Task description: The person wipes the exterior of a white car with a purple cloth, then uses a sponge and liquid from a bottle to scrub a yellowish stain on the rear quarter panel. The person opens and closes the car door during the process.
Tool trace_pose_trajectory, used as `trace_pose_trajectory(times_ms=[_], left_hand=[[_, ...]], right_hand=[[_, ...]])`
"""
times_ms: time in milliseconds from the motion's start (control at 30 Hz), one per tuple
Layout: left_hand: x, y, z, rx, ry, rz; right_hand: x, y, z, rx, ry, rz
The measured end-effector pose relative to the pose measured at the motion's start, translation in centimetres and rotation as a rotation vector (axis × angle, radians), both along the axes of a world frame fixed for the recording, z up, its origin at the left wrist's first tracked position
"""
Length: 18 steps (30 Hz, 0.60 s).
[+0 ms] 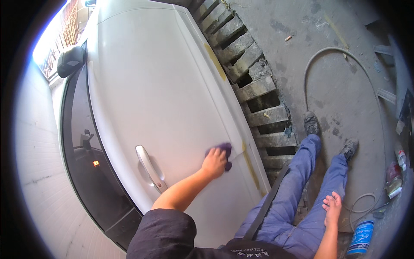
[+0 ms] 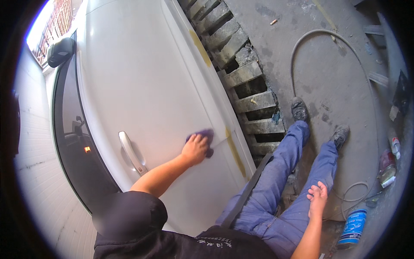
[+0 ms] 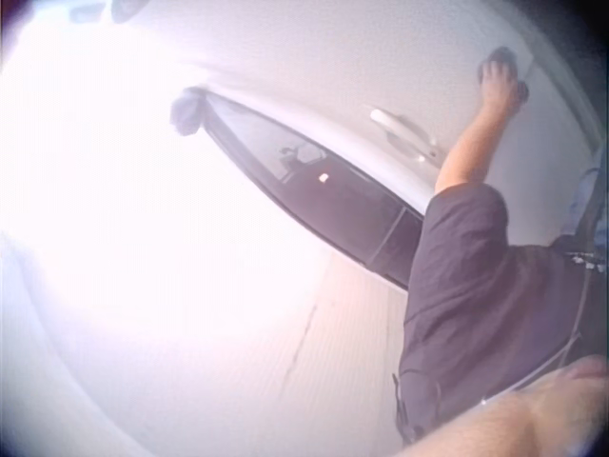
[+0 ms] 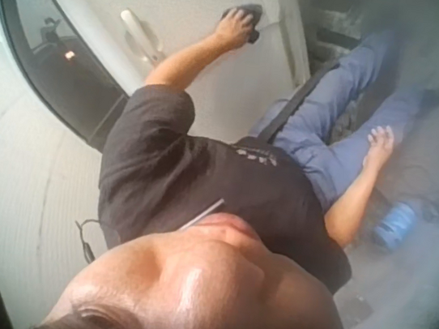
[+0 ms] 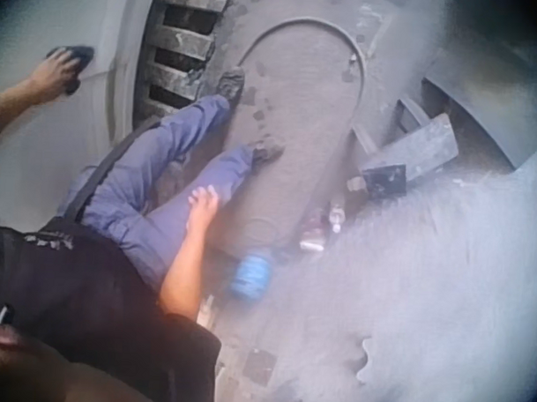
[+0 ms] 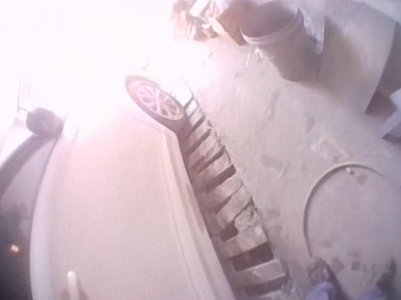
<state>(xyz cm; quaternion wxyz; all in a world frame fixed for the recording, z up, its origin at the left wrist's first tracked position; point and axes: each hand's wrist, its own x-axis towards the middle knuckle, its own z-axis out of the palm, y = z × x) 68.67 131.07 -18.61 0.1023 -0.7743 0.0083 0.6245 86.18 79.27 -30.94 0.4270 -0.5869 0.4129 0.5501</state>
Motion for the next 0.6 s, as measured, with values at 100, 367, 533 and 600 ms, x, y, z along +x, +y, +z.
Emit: trace_pose_trajectory(times_ms=[100,367,533,600], left_hand=[[2.5,3.5,1.1,-0.040,0.017,0.132],[18.3,26.3,-2.5,0.620,-0.534,-0.208],[14.4,18.6,-8.4,0.390,-0.147,-0.119],[6.4,13.2,-8.7,0.208,-0.147,-0.144]], right_hand=[[-0.3,0.5,-0.1,-0.008,-0.002,-0.027],[0.3,2.8,-1.1,-0.063,0.018,0.076],[0.6,4.5,-0.3,-0.085,0.005,0.094],[1.3,5.9,0.3,-0.069,-0.018,0.111]])
